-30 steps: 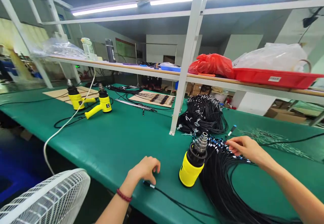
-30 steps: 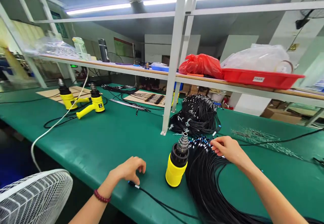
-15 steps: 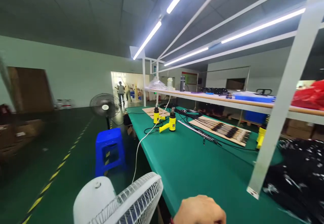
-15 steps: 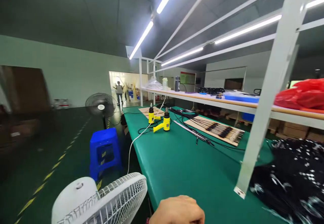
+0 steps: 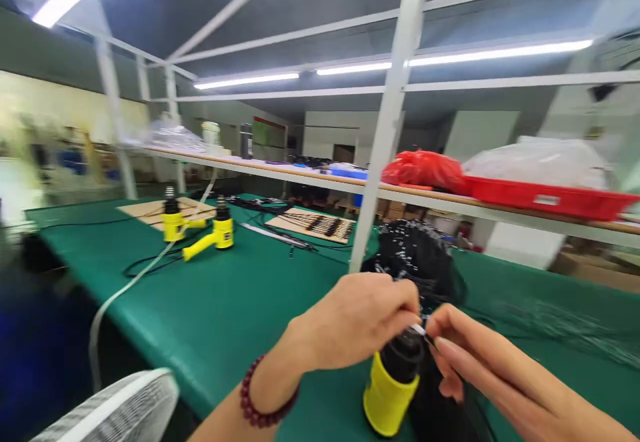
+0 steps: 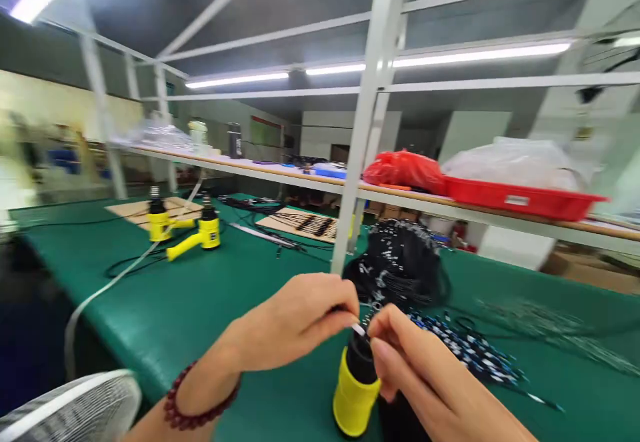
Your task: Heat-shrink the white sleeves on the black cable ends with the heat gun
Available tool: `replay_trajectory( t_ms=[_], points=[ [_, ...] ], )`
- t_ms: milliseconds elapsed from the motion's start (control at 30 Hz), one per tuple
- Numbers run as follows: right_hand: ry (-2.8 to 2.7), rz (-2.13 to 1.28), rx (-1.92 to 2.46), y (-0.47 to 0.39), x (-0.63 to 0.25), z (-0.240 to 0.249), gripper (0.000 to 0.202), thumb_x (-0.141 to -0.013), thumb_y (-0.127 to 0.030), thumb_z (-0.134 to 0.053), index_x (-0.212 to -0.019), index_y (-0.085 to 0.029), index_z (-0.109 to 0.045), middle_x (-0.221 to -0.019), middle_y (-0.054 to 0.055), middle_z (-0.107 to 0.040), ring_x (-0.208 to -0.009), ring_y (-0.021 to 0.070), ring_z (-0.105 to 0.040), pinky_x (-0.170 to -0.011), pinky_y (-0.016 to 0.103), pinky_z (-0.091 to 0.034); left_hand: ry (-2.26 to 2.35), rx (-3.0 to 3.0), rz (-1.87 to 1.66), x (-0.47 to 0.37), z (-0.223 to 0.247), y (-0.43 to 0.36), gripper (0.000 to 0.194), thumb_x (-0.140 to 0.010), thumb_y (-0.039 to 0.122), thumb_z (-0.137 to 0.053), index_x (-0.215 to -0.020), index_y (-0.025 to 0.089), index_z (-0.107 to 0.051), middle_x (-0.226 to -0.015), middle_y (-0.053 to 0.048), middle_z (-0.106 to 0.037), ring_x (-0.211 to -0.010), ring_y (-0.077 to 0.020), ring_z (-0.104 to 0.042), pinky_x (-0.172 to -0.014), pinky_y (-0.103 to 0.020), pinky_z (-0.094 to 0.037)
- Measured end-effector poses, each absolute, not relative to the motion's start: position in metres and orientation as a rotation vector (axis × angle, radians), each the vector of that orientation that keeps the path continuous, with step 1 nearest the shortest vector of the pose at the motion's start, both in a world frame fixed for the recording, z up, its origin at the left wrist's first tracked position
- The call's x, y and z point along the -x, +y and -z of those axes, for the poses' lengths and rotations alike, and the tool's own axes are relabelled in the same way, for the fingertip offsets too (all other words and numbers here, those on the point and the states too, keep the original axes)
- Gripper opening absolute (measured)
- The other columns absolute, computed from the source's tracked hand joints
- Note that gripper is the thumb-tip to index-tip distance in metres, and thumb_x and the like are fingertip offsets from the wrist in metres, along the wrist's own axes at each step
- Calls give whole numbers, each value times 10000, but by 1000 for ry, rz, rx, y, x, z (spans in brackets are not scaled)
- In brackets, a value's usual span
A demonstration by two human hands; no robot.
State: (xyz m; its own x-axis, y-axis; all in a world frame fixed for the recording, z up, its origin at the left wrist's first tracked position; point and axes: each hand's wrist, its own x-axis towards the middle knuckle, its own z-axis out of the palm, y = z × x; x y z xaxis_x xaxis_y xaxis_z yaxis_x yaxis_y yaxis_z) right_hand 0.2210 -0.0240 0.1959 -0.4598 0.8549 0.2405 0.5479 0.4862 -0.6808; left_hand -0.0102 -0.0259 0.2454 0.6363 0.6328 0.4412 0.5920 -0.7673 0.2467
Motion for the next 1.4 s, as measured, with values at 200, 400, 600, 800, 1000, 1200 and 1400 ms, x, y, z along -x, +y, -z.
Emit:
replay_trajectory(
  t_ms=[200,400,600,800,1000,1200,1400],
  points=[
    [-2118,-658,1212,-8,-216,-222,290,-939,-405,-420,-774,-171,-463,-697,-1,-457,-627,110,-379,-550,229,-330,1162,-2636,-791,-6,-225,7,176,-961,334,-435,-934,201,-546,-851,8,-582,-784,-147,-493,-697,-261,-338],
    [-2094,-539,1292,9,-216,-217,234,-894,-318,-484,-732,-148,-478,-678,-5,-490,-607,99,-380,-530,219,-285,1256,-2470,-737,-7,-207,28,470,-950,488,-380,-630,159,-481,-602,28,-482,-591,-111,-409,-558,-258,-249],
    [-2081,-500,1315,22,-215,-210,218,-877,-293,-503,-722,-144,-470,-676,-8,-503,-597,92,-392,-526,210,-292,1159,-2266,-843,-8,-194,40,448,-964,462,-334,-680,165,-511,-631,37,-510,-596,-98,-436,-564,-231,-297],
    [-2075,-463,1340,30,-217,-206,206,-853,-281,-511,-703,-150,-458,-673,-7,-512,-600,98,-411,-537,216,-308,1199,-2204,-890,-12,-187,46,432,-937,489,-383,-684,164,-511,-634,30,-512,-607,-111,-425,-559,-243,-283],
    [-2061,-469,1349,33,-218,-204,192,-842,-281,-512,-707,-151,-471,-679,-1,-523,-600,101,-423,-525,213,-320,1181,-2179,-946,-16,-188,50,338,-911,427,-450,-700,166,-491,-660,38,-505,-626,-111,-395,-567,-233,-275],
    [-2068,-438,1345,36,-219,-201,176,-835,-270,-513,-709,-154,-472,-678,-2,-524,-605,104,-426,-525,214,-314,1200,-2175,-972,-18,-190,49,249,-891,376,-480,-756,173,-533,-700,33,-534,-650,-118,-425,-582,-232,-288],
    [-2062,-427,1356,36,-220,-199,159,-823,-261,-534,-712,-152,-496,-689,2,-558,-618,110,-455,-534,214,-322,1211,-2144,-974,-18,-189,48,199,-860,355,-511,-787,176,-556,-750,15,-577,-685,-133,-472,-590,-235,-311]
  ],
)
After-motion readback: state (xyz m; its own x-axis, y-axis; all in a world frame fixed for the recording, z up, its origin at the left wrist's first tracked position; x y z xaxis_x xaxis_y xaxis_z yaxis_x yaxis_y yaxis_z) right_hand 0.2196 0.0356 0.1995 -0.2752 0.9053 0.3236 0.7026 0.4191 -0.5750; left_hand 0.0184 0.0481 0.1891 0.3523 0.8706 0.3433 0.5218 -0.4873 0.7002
